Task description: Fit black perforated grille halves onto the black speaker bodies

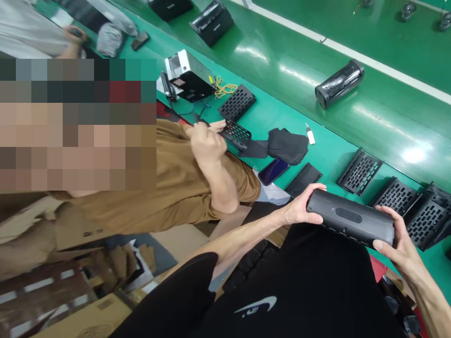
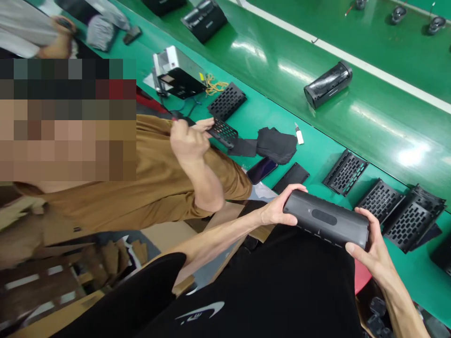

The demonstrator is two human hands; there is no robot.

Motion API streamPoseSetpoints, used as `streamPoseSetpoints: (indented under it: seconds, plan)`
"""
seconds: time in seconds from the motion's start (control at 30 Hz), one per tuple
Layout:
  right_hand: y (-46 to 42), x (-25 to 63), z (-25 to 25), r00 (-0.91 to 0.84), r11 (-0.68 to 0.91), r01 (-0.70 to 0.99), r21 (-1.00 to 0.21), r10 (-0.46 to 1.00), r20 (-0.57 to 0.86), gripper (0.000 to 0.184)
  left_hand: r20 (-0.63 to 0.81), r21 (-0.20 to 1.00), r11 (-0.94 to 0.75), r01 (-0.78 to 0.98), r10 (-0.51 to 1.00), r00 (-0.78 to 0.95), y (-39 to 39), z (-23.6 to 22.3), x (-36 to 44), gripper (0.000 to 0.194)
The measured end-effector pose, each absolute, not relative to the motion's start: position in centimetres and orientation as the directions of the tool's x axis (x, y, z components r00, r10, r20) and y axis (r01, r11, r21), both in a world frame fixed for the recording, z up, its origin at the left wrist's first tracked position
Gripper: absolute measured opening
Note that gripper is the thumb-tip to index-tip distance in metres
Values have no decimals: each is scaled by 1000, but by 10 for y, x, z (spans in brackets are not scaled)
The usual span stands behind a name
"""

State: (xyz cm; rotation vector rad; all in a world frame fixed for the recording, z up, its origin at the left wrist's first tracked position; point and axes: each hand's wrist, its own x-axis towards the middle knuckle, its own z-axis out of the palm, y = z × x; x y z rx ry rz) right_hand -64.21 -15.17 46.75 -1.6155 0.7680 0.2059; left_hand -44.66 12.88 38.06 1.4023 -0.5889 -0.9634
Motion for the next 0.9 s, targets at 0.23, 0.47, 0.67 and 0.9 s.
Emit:
streamPoseSetpoints:
  seconds: [0.23,0.47,0.67,0.9]
  plan:
    - [-138,-651,458,695,140,-543,-828,-478,-537,83,-237,957,-95,273,-797,555,125,380,-457,90]
    - [-153,-641,453,583,265,-644,-717,-438,-685,89,-323,887,-57,458,-784,529,115,372,-460,89]
    - [-160,-621,434,562,225,-595,-771,-569,-600,88,-363,836,32,548,-717,596,96,356,-462,67]
    - [-177,-612,436,658,19,-635,-772,-511,-553,95,-432,704,44,709,-766,476,92,331,-469,96]
